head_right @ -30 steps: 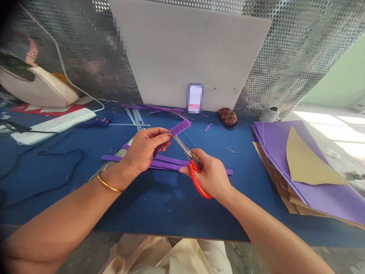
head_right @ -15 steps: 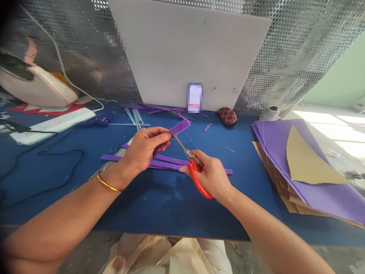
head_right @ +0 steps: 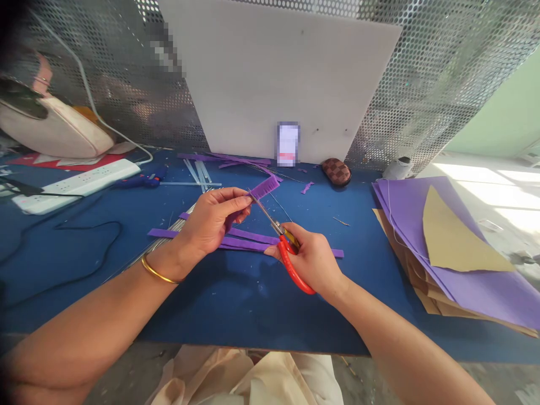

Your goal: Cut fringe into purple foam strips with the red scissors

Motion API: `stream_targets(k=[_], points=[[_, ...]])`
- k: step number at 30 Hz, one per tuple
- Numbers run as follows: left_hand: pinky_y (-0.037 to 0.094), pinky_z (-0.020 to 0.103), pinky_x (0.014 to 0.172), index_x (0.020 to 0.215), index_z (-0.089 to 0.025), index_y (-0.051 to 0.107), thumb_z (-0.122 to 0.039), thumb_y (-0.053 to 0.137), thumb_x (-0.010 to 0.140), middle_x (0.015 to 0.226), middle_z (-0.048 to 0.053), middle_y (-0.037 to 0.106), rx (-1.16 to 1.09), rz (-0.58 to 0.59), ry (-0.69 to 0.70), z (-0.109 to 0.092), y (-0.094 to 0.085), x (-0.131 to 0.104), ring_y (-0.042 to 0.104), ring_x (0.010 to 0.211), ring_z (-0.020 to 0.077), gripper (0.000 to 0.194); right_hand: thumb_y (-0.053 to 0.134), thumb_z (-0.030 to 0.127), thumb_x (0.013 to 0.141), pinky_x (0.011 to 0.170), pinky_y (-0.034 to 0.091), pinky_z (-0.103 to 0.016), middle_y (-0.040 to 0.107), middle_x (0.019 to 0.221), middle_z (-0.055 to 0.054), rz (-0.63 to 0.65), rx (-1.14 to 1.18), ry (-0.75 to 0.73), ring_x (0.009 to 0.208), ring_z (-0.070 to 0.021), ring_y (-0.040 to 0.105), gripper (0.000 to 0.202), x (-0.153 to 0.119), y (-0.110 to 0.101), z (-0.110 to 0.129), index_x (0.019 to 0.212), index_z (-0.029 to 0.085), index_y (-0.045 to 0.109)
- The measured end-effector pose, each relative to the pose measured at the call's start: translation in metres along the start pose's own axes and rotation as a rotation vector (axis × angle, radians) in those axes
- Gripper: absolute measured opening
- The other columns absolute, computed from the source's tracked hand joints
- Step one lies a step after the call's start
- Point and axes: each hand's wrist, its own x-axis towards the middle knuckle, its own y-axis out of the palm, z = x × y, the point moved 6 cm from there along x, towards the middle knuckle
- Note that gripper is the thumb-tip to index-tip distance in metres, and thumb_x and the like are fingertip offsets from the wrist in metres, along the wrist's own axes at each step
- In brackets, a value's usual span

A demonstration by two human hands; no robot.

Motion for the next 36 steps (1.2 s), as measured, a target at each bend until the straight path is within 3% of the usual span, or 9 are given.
stream_targets(k=[4, 19, 25, 36], points=[[0.039, 0.021, 0.054, 0.073, -0.017, 0.072, -0.027, 0.072, 0.076, 0.063, 0.0, 0.062, -0.004, -0.002, -0.008, 0.0001, -0.0004, -0.0001, 0.05, 0.056, 0.0086, 0.011, 0.07, 0.043, 0.077, 0.052, 0.031, -0.022, 0.039, 0.065, 0.005, 0.006, 0.017, 0.0, 0.059, -0.0108, 0.029, 0.029, -0.0001, 0.0006, -0.0005, 0.088, 0.018, 0.062], [0.041, 0.023, 0.056, 0.07, -0.018, 0.07, -0.03, 0.071, 0.076, 0.064, 0.0, 0.062, 0.006, -0.011, -0.059, -0.0005, -0.0006, -0.0008, 0.052, 0.058, 0.01, 0.013, 0.07, 0.042, 0.077, 0.053, 0.032, -0.023, 0.04, 0.065, 0.005, -0.008, 0.059, 0.039, 0.059, -0.0112, 0.031, 0.033, 0.0001, 0.001, -0.0039, 0.098, 0.018, 0.062], [0.038, 0.024, 0.054, 0.072, -0.018, 0.071, -0.029, 0.071, 0.074, 0.063, 0.0, 0.06, 0.041, -0.041, -0.033, -0.0028, -0.0002, -0.0014, 0.049, 0.055, 0.0097, 0.012, 0.069, 0.046, 0.077, 0.054, 0.033, -0.023, 0.041, 0.065, 0.006, 0.012, -0.022, 0.011, 0.059, -0.0121, 0.033, 0.045, -0.0006, -0.0003, 0.0019, 0.11, 0.018, 0.058], [0.039, 0.023, 0.054, 0.073, -0.018, 0.071, -0.028, 0.073, 0.072, 0.063, -0.001, 0.061, 0.058, -0.045, -0.024, -0.0028, 0.0009, -0.0014, 0.049, 0.056, 0.0091, 0.01, 0.067, 0.051, 0.077, 0.052, 0.033, -0.023, 0.042, 0.065, 0.006, -0.014, -0.121, 0.024, 0.058, -0.0117, 0.032, 0.048, 0.0, 0.0002, 0.0014, 0.112, 0.018, 0.059]])
